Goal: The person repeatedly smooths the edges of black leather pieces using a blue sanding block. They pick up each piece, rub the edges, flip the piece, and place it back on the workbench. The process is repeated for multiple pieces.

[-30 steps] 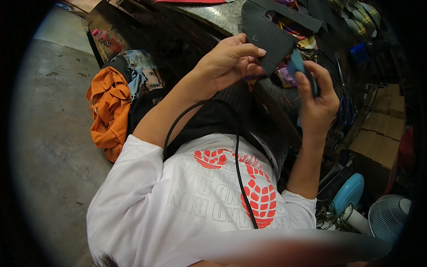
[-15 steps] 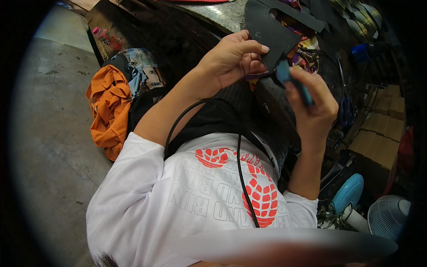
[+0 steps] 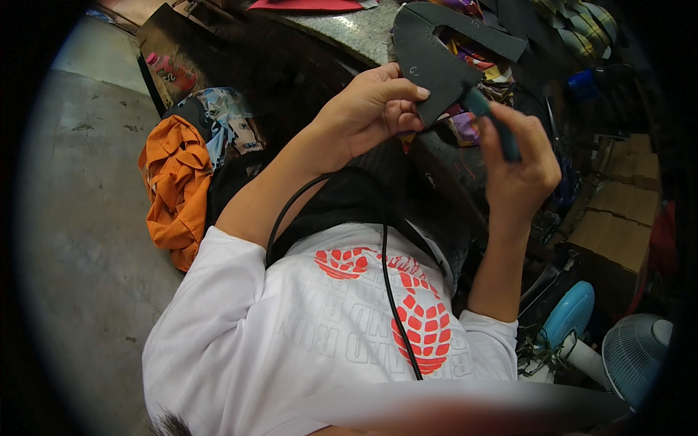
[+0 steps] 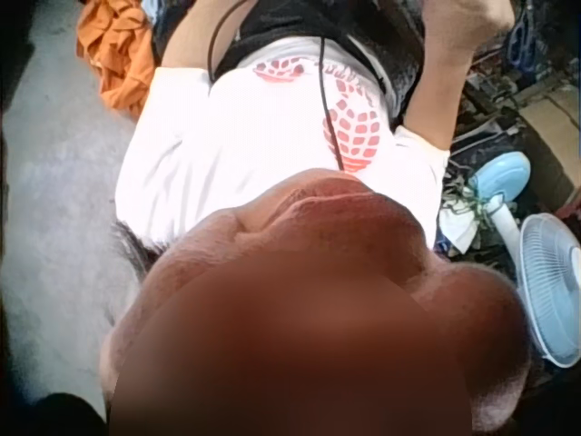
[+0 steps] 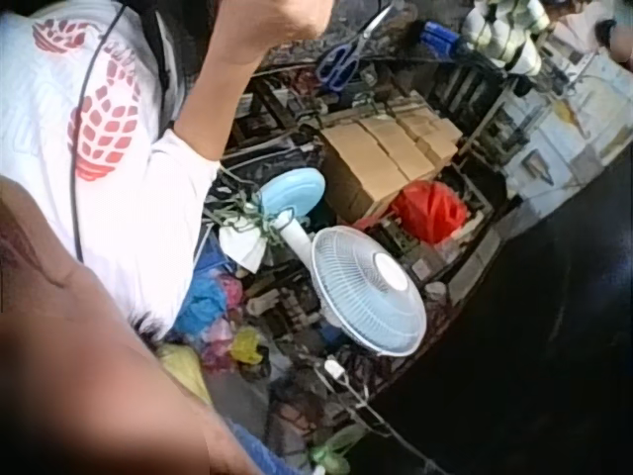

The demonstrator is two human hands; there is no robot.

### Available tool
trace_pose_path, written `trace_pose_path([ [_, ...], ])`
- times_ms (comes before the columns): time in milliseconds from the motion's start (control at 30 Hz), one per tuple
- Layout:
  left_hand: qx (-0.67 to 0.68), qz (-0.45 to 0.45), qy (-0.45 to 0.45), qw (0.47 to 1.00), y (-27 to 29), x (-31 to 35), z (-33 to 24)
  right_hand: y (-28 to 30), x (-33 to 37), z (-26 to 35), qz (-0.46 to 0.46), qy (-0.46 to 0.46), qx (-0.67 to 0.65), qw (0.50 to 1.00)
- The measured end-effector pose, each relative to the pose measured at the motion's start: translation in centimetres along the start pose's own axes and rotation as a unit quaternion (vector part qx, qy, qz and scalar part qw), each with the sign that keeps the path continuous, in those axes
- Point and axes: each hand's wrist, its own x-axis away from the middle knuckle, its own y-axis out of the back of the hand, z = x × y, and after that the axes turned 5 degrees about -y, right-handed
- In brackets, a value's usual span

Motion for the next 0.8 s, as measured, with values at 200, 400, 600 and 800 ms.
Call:
trace_pose_path([
  [200, 0.006, 0.001, 0.0, 1.0, 0.1, 0.2, -0.2, -0.2, -0.1, 0.1, -0.031, -0.106, -0.046, 0.993],
  [400, -0.072, -0.028, -0.006, 0.997, -0.5, 0.6, -0.7, 0.0, 0.8, -0.3, 0.01, -0.141, -0.101, 0.985],
  [600, -0.495, -0.068, -0.014, 0.866, 0.2, 1.5, -3.1, 0.2, 1.1, -2.0, -0.024, -0.279, -0.17, 0.945],
  [800, -0.721, -0.14, -0.206, 0.647, 1.8, -0.6, -5.0, 1.0, 1.5, -1.4, -0.008, -0.302, -0.249, 0.92],
])
